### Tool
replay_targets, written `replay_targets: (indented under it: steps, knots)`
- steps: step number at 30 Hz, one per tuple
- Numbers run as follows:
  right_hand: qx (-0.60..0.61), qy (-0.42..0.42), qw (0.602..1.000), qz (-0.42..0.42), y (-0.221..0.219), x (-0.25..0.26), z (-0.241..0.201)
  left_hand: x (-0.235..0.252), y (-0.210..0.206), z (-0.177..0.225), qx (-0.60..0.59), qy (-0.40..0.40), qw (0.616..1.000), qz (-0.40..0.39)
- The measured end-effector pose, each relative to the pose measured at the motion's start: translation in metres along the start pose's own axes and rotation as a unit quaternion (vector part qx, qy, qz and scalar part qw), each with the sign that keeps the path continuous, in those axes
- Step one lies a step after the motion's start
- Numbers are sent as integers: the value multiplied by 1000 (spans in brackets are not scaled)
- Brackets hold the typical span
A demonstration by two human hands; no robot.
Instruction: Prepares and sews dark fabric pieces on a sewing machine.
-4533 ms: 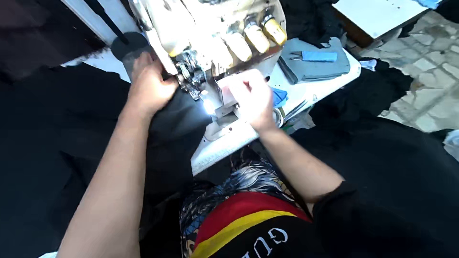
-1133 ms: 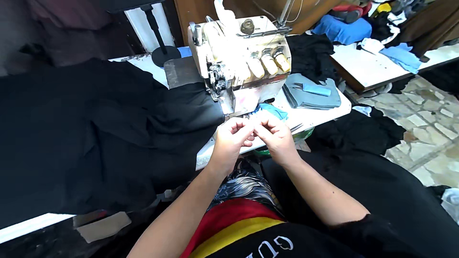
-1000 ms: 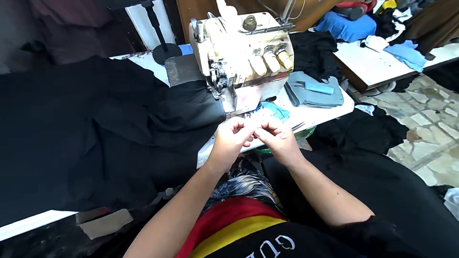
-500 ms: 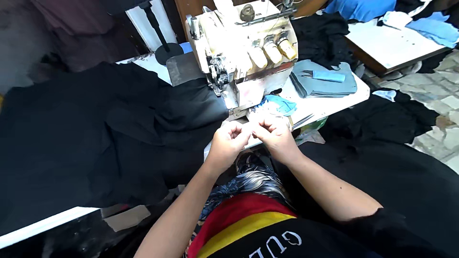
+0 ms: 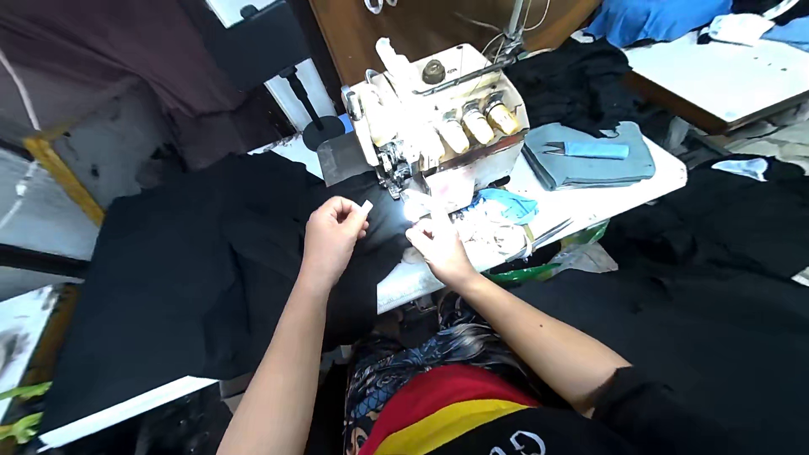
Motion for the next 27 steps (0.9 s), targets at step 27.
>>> replay_targets:
  steps: [27]
  knots:
    - [-40, -33, 994, -99, 11, 9, -9, 45, -34, 55, 154, 240, 947, -151]
Point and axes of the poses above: each hand's wrist, its own x-axis towards the middle knuckle, its own y-axis out of the back of the hand, z = x × y, the point moved 2 cm from there along x, towards the middle knuckle, and after that the axes turned 6 degrees about y, right-handed, at the moved point
